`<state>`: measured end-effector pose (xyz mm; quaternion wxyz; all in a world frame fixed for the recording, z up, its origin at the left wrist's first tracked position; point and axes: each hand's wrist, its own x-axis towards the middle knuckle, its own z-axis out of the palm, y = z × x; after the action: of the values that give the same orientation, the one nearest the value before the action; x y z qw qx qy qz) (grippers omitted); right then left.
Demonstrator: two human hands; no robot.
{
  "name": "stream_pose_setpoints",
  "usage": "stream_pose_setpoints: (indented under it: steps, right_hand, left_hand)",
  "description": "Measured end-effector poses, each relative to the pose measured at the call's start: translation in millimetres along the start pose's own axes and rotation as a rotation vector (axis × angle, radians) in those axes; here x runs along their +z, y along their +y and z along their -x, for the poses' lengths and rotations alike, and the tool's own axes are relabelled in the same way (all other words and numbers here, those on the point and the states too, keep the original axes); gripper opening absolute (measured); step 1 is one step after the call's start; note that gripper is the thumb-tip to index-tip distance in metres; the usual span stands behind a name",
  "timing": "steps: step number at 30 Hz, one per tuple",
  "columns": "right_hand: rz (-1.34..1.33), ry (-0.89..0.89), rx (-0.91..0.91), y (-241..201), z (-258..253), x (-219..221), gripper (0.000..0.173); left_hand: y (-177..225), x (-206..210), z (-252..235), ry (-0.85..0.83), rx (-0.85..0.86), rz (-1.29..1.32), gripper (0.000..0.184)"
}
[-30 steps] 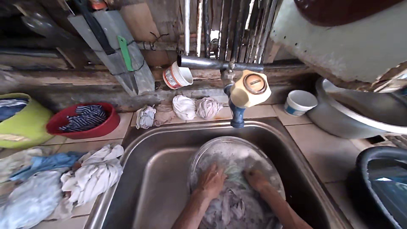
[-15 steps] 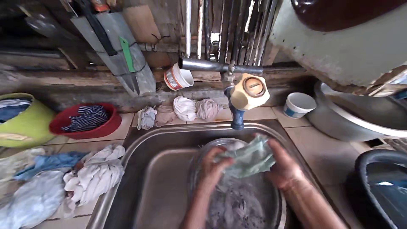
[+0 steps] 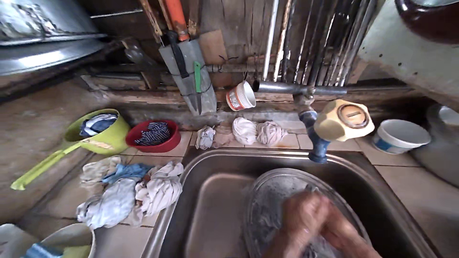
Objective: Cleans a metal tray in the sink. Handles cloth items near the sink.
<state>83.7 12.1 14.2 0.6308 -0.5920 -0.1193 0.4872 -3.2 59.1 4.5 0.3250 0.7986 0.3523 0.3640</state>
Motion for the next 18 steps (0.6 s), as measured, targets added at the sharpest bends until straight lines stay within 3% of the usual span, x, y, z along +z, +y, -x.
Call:
stream_pose_setpoints:
  steps: [2,3,5,7,9,11,13,15,17,18]
  right_hand:
    - [0.509,-0.051,-0.139,1,-7,-16,0.026]
    - [0.760,-0.141,-0.180,5,-12,-28,0.026]
    - [1.112,-0.311,-0.148,22,-21,-45,0.032]
    - [1.287,-0.365,-0.019,41,-30,-53,0.031]
    - [1.321,-0.373,0.092,34,-34,-46,0.032]
    - [1.198,-0.367,0.021,4,-25,-27,0.028]
    - [0.885,-0.339,-0.182,-31,-8,-11,0.021]
    - [0.465,-0.308,-0.261,-70,13,3,0.016]
    - [0.111,-0.282,-0.271,-101,30,7,0.015]
    - [0.006,-0.251,-0.270,-109,34,5,0.016]
  left_hand:
    - [-36,-22,-15,-0.236,-0.272,-0.137,0.046]
    - [-54,-28,-14,-0.327,-0.291,-0.181,0.050]
    - [-75,-29,2,-0.512,-0.145,-0.212,0.046]
    - [-82,-26,12,-0.757,-0.070,-0.245,0.040]
    - [-73,-30,4,-0.874,-0.180,-0.263,0.042]
    - [-55,-41,-8,-0.715,-0.167,-0.108,0.058]
    - [-40,-51,-20,-0.551,-0.139,0.299,0.061]
    - [-41,-60,-20,-0.455,-0.209,0.604,0.045]
    - [-67,-61,-12,-0.345,-0.276,0.604,0.024]
    - [-82,-57,-7,-0.260,-0.351,0.611,0.022]
